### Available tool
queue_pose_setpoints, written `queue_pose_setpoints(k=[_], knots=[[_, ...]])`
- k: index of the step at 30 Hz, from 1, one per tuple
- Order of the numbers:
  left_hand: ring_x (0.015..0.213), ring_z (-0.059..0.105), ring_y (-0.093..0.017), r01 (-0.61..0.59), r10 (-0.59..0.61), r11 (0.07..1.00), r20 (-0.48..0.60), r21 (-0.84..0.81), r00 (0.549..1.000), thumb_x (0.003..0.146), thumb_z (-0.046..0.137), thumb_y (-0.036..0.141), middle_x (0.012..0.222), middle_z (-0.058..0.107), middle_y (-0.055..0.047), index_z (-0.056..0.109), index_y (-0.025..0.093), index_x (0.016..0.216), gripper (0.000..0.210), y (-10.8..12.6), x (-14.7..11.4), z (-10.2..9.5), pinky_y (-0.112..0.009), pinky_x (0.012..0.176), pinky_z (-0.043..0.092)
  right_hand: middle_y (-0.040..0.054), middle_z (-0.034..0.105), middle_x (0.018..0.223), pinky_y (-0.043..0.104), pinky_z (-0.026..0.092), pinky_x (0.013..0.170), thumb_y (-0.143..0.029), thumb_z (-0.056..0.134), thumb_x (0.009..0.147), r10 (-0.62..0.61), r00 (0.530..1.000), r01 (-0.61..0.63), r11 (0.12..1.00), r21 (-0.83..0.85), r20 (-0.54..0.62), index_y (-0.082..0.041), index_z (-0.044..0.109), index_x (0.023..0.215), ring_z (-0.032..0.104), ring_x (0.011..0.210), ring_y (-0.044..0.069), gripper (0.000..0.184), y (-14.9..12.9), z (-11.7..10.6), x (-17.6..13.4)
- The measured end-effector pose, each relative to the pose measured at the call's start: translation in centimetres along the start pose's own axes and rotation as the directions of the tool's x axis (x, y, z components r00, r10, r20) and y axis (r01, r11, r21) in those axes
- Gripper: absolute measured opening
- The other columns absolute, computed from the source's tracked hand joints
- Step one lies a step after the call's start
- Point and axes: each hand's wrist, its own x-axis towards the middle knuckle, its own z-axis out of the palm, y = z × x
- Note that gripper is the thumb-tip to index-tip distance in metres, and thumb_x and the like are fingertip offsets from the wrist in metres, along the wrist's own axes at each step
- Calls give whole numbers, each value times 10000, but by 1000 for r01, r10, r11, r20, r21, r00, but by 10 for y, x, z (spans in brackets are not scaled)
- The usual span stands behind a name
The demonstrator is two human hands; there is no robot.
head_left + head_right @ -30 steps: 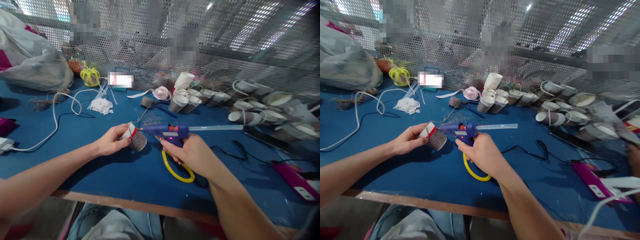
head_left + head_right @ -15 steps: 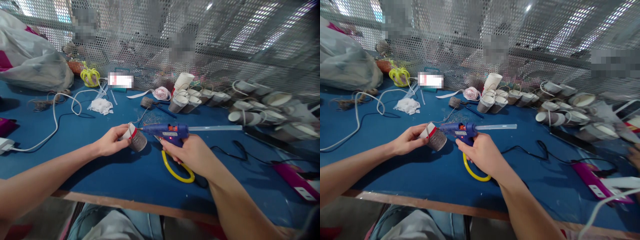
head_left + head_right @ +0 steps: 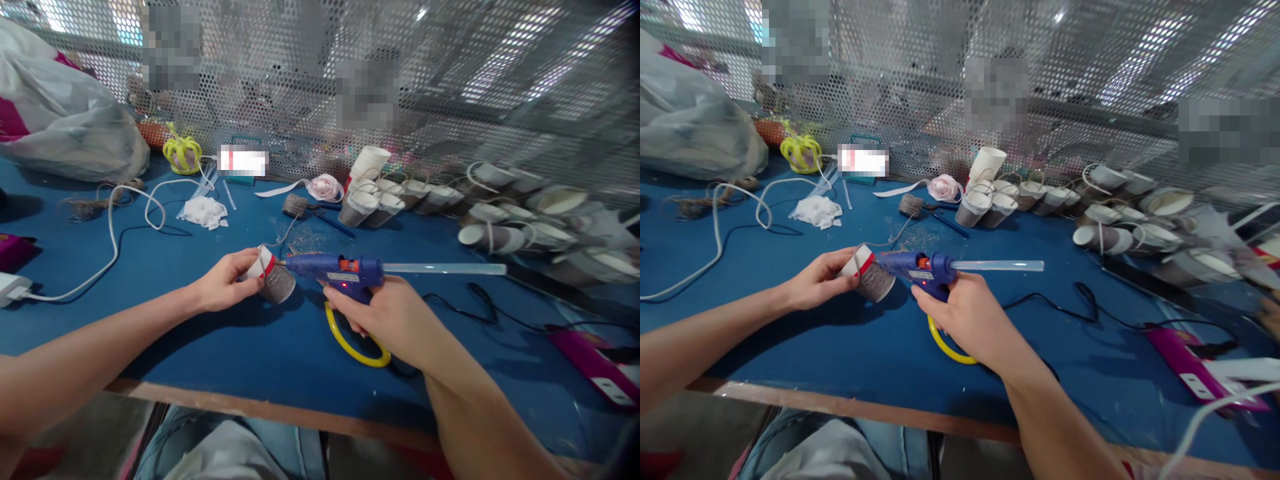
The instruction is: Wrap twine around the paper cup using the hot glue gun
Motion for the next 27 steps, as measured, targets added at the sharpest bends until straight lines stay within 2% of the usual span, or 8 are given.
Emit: queue_pose_setpoints(k=[4, 9, 14, 19, 27], knots=[[782, 504, -155, -8, 8, 1000, 3, -2, 1000, 729, 451, 151, 867, 531, -71, 557, 84, 778, 135, -1, 0, 0, -255, 724, 403, -43, 418, 301, 235, 378, 454, -328, 501, 733, -55, 998, 55, 998, -34, 6, -221, 333, 331, 414, 347, 103, 449, -3, 0, -2], [787, 503, -152, -25, 25, 1000, 1, 8, 1000, 740, 449, 152, 846, 535, -61, 558, 86, 776, 132, 0, 1, 0, -250, 729, 399, -43, 428, 355, 219, 367, 424, -313, 496, 731, -68, 997, 66, 997, 39, 39, -213, 353, 372, 404, 366, 96, 400, -5, 1, -5], [808, 505, -149, -40, 40, 999, 6, 11, 999, 746, 449, 155, 858, 542, -55, 561, 95, 805, 140, -1, 1, -1, -248, 752, 396, -48, 425, 389, 211, 358, 399, -332, 502, 723, -29, 998, 24, 997, 80, 63, -209, 366, 417, 391, 374, 90, 357, -5, 3, -6], [782, 506, -150, -14, 13, 1000, 6, 21, 1000, 740, 448, 168, 864, 531, -63, 558, 93, 778, 138, 0, 1, -1, -253, 727, 405, -51, 435, 344, 211, 380, 419, -344, 513, 716, 35, 999, -37, 998, 50, 35, -211, 369, 401, 427, 353, 92, 370, -1, 1, -2], [793, 521, -159, -6, 6, 1000, 5, -12, 1000, 722, 447, 142, 900, 531, -81, 564, 81, 786, 146, 1, 0, 0, -261, 733, 416, -38, 498, 371, 221, 418, 436, -352, 498, 723, 100, 995, -101, 992, 78, 28, -206, 427, 482, 511, 370, 120, 291, 3, 3, 6]])
